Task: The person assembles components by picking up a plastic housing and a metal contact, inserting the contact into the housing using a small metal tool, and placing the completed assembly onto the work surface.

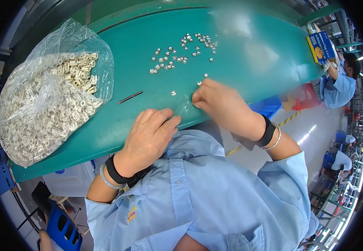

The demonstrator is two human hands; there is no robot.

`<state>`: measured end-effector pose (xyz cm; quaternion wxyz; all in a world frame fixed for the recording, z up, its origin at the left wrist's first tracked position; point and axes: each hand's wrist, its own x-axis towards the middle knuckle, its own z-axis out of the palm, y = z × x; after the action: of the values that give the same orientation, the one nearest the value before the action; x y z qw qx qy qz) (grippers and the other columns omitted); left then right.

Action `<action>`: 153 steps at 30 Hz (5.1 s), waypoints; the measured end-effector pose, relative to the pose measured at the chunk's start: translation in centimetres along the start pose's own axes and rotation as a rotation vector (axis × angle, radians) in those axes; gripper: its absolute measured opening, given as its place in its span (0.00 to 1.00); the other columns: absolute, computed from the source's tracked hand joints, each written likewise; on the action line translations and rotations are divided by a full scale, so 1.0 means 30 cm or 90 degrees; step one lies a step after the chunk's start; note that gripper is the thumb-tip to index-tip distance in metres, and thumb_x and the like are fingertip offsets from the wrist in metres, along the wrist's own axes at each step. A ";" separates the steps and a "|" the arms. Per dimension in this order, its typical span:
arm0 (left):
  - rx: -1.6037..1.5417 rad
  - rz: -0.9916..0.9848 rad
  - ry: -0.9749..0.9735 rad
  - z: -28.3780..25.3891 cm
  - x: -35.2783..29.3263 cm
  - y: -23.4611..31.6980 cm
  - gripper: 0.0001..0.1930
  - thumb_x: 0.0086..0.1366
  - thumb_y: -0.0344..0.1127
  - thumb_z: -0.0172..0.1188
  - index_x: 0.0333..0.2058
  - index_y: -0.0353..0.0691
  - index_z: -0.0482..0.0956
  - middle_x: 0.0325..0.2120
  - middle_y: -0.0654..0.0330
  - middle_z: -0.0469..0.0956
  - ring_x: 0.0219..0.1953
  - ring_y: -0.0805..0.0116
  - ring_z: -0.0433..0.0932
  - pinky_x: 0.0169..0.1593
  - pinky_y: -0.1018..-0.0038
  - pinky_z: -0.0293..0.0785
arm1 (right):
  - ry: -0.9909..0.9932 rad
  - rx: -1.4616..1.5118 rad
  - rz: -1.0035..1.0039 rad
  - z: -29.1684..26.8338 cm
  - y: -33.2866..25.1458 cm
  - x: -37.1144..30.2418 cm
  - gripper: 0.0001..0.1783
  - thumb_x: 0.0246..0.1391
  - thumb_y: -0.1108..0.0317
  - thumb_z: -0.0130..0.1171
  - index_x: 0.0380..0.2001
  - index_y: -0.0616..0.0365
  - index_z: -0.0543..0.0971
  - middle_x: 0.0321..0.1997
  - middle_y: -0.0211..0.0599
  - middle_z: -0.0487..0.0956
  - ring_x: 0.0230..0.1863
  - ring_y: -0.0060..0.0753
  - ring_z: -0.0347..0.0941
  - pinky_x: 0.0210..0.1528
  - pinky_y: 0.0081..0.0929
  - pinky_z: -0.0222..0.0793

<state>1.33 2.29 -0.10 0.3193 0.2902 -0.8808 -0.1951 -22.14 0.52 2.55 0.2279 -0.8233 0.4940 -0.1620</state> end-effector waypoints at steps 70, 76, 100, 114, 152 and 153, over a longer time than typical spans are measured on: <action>0.035 0.048 0.016 0.006 -0.023 -0.010 0.18 0.47 0.27 0.65 0.40 0.37 0.77 0.39 0.58 0.74 0.37 0.62 0.73 0.38 0.68 0.69 | 0.082 -0.114 -0.048 0.077 -0.082 0.106 0.06 0.51 0.72 0.60 0.34 0.57 0.75 0.33 0.37 0.72 0.33 0.43 0.74 0.33 0.36 0.71; 0.045 0.049 0.021 0.005 -0.020 -0.004 0.18 0.47 0.27 0.65 0.40 0.37 0.77 0.39 0.58 0.74 0.37 0.62 0.73 0.38 0.68 0.69 | 0.096 -0.069 -0.032 0.083 -0.067 0.107 0.07 0.49 0.72 0.61 0.34 0.56 0.76 0.33 0.36 0.72 0.31 0.43 0.73 0.31 0.35 0.71; -0.015 -0.006 -0.054 -0.122 0.006 -0.019 0.15 0.51 0.26 0.62 0.40 0.36 0.76 0.39 0.55 0.73 0.39 0.57 0.72 0.41 0.65 0.69 | 0.104 -0.123 -0.124 -0.040 -0.006 0.224 0.06 0.50 0.69 0.60 0.33 0.56 0.78 0.31 0.34 0.72 0.34 0.41 0.73 0.35 0.35 0.70; 0.096 -0.062 -0.085 -0.193 0.090 -0.089 0.19 0.50 0.24 0.64 0.43 0.35 0.75 0.39 0.54 0.73 0.38 0.54 0.72 0.40 0.64 0.68 | 0.060 -0.052 -0.117 -0.032 0.046 0.274 0.04 0.51 0.70 0.59 0.30 0.58 0.78 0.31 0.36 0.72 0.33 0.43 0.74 0.36 0.35 0.71; 0.144 -0.054 -0.016 -0.085 -0.036 -0.043 0.20 0.48 0.27 0.65 0.43 0.39 0.76 0.42 0.57 0.74 0.42 0.58 0.73 0.43 0.63 0.68 | -0.076 -0.015 -0.059 -0.026 -0.013 0.262 0.07 0.53 0.69 0.60 0.34 0.58 0.77 0.34 0.37 0.74 0.35 0.42 0.74 0.37 0.33 0.71; 0.145 -0.053 -0.018 -0.086 -0.036 -0.041 0.19 0.49 0.28 0.65 0.43 0.39 0.76 0.42 0.57 0.74 0.43 0.58 0.73 0.44 0.63 0.68 | -0.064 -0.007 -0.066 -0.023 -0.006 0.256 0.07 0.52 0.69 0.60 0.35 0.58 0.78 0.34 0.37 0.74 0.35 0.42 0.74 0.37 0.33 0.71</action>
<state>4.21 1.64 0.62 0.2636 0.3580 -0.8888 -0.1110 -18.81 -6.37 3.56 0.2394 -0.8562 0.4391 -0.1295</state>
